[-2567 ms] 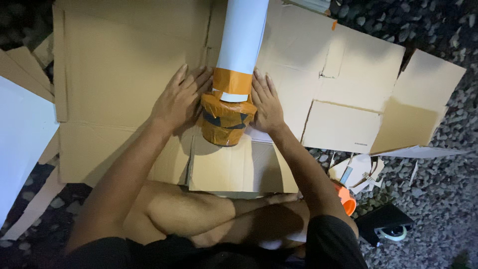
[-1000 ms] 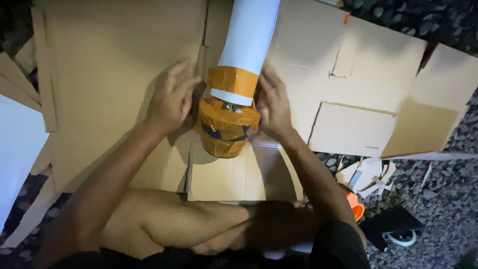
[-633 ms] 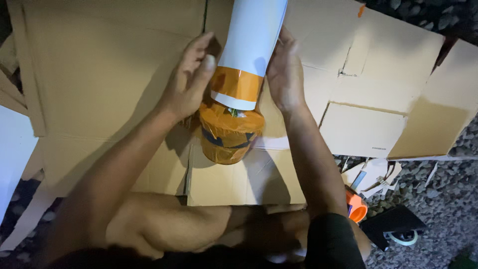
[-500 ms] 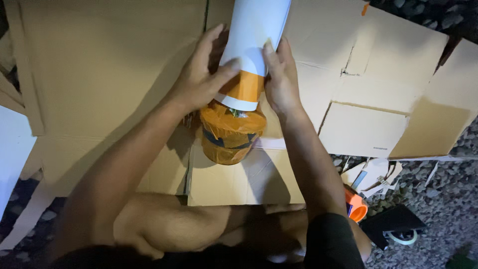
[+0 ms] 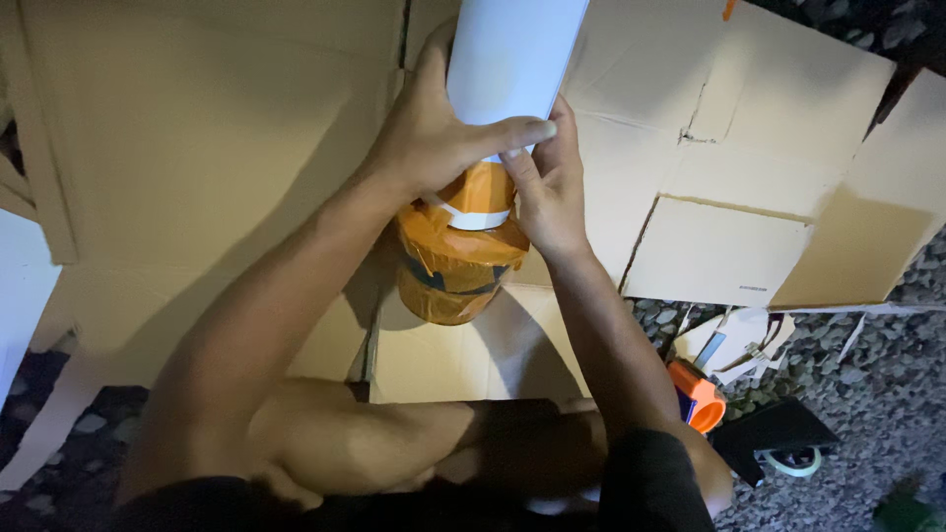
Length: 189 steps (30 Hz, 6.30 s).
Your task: The person sits on the ground and assembles a cardboard structure by taping a white cylindrical object to a cardboard base. They repeatedly apply orange tape to secure the cylinder, then use scissors to cut a cardboard flap and fold it around the cylinder to reinforce the assembly.
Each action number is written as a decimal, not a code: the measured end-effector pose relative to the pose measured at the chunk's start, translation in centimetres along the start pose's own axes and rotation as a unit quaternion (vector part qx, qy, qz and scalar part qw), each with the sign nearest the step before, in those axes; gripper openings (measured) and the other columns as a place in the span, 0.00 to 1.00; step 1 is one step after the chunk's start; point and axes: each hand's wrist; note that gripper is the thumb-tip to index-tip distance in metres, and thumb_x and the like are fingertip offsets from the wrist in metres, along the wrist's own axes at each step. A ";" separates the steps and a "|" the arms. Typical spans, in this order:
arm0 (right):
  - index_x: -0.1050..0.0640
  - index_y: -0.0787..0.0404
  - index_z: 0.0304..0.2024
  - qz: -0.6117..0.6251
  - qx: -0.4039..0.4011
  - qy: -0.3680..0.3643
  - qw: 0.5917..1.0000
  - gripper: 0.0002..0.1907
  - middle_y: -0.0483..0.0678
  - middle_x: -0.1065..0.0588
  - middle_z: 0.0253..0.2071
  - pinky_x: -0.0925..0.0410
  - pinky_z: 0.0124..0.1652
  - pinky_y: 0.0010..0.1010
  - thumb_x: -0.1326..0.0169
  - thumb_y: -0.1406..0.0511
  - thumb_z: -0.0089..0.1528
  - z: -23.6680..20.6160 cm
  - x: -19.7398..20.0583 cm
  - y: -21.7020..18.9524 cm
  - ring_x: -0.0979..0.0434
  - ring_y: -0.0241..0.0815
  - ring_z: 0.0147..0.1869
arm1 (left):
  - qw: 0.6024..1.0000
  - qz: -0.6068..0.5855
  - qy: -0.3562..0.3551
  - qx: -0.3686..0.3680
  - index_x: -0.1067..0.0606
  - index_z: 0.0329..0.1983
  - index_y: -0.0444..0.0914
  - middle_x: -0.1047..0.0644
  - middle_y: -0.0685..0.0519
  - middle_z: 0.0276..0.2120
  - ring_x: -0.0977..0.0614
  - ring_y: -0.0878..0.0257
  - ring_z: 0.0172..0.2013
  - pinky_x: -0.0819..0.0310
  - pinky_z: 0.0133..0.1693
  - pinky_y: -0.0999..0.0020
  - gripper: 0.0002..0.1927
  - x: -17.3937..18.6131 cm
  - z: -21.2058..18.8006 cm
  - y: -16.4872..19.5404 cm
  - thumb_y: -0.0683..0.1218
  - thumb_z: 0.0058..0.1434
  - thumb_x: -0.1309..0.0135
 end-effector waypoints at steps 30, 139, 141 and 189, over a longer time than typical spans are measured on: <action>0.19 0.54 0.61 -0.586 0.296 -0.182 0.732 0.34 0.49 0.32 0.45 0.38 0.56 0.47 0.45 0.39 0.64 -5.2 -1.4 -7.1 0.33 0.51 0.57 | 0.995 0.086 -0.032 0.039 0.46 0.75 0.34 0.29 0.42 0.65 0.26 0.53 0.66 0.31 0.65 0.58 0.46 0.7 -0.8 0.7 0.53 0.64 0.33; 0.32 0.62 0.47 -0.372 0.322 0.157 0.856 0.31 0.54 0.22 0.41 0.27 0.44 0.37 0.27 0.61 0.52 -69.3 11.5 -26.5 0.18 0.50 0.43 | 0.934 0.073 -0.333 -0.110 0.20 0.47 0.34 0.21 0.47 0.48 0.25 0.57 0.61 0.44 0.71 0.52 0.10 -41.3 -46.2 30.8 0.42 0.63 0.37; 0.32 0.61 0.46 -0.374 0.310 0.157 0.860 0.33 0.52 0.22 0.39 0.28 0.42 0.36 0.25 0.58 0.50 -69.3 11.4 -26.3 0.18 0.48 0.40 | 0.944 0.104 -0.303 -0.076 0.18 0.43 0.36 0.21 0.51 0.39 0.21 0.63 0.47 0.33 0.64 0.60 0.07 -41.4 -46.1 30.5 0.42 0.64 0.38; 0.36 0.61 0.63 -0.625 0.490 0.308 0.524 0.38 0.63 0.38 0.59 0.31 0.58 0.47 0.26 0.57 0.62 -55.9 12.7 -24.5 0.33 0.61 0.63 | 0.854 0.366 -0.142 -0.342 0.18 0.36 0.38 0.22 0.56 0.31 0.24 0.60 0.38 0.35 0.48 0.61 0.07 -27.5 -41.9 44.4 0.47 0.65 0.35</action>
Point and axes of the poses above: each hand's wrist, its own z-axis towards the middle knuckle, its own x-axis out of the back of the hand, y = z × x
